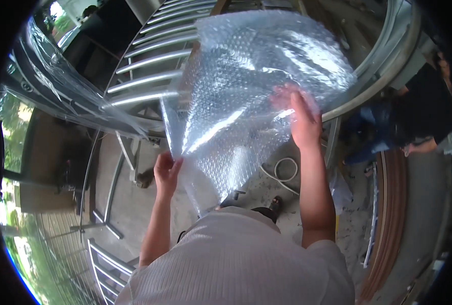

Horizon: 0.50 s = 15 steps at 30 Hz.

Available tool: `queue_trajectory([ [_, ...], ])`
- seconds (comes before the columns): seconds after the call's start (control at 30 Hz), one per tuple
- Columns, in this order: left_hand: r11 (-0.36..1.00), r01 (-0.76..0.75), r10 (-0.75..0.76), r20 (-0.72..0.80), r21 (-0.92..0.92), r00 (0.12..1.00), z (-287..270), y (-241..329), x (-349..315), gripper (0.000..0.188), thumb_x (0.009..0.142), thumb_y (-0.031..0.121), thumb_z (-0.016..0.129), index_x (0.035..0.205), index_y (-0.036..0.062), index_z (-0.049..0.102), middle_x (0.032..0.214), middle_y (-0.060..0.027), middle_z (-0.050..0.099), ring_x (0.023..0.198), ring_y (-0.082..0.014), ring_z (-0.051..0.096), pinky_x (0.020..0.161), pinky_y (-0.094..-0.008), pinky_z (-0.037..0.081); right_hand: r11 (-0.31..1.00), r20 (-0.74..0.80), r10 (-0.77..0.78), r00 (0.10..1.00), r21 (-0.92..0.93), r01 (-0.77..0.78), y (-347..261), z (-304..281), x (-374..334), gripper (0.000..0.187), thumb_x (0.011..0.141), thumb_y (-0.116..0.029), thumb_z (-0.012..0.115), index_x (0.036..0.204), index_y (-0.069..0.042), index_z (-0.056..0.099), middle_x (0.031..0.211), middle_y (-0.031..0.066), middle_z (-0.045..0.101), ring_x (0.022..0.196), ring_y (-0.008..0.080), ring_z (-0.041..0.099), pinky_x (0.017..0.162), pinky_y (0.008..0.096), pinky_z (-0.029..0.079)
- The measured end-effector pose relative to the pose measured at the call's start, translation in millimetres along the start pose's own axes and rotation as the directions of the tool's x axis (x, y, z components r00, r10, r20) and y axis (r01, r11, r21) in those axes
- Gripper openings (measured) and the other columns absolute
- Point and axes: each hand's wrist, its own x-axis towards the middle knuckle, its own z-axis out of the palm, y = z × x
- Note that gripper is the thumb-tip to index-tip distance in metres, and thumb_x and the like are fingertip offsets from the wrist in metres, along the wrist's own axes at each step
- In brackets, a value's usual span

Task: Moving and positioning wooden planks onto a curved metal frame to assemble a staircase.

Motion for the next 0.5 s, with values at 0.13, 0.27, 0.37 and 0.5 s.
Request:
queue_trajectory([
  [0.13,0.967,0.114,-0.145,0.123,0.226,0.982,-21.3,-38.5,17.8,0.026,0.098,0.017,0.082,0.114,-0.0004,0.071,0.082,-0.0018,0.069,0.076,-0.0107,0.063,0.071,-0.0279,0.052,0.969,0.026,-0.141,0.99,-0.199,0.143,13.2,65.2,2.3,0.03,0.113,-0.008,0.055,0.138,0.005,0.063,0.123,0.019,0.074,0.106,0.0324,0.076,0.095,0.0487,0.064],
  [0.27,0.98,0.165,-0.187,0.227,0.113,0.956,-35.8,-59.3,28.6,0.033,0.103,0.026,0.076,0.121,-0.0013,0.071,0.092,-0.0063,0.076,0.082,-0.013,0.069,0.075,-0.0289,0.055,0.971,0.121,-0.134,0.984,-0.181,0.155,0.2,121.4,5.4,0.029,0.11,-0.001,0.056,0.136,0.004,0.066,0.122,0.0167,0.076,0.105,0.0283,0.076,0.094,0.0435,0.065],
  [0.37,0.89,0.421,-0.28,0.517,-0.176,0.809,-16.6,-45.0,39.3,0.067,0.113,0.055,0.053,0.153,0.0009,0.053,0.121,-0.0174,0.077,0.105,-0.0242,0.075,0.092,-0.0364,0.057,0.978,0.289,-0.116,0.95,-0.135,0.16,-3.7,136.2,8.6,0.032,0.107,0.002,0.059,0.137,0.0,0.069,0.125,0.0164,0.077,0.111,0.0278,0.076,0.098,0.0399,0.063],
  [0.5,0.684,0.594,-0.176,0.695,-0.423,0.697,13.3,-74.8,37.0,0.076,0.112,0.061,0.047,0.162,0.0036,0.043,0.144,-0.0182,0.066,0.127,-0.0306,0.068,0.108,-0.0429,0.054,0.891,0.514,-0.025,0.857,-0.378,0.252,-11.5,171.6,-8.7,0.033,0.104,-0.006,0.07,0.137,-0.009,0.073,0.129,0.0106,0.078,0.119,0.0221,0.074,0.103,0.0376,0.06],
])
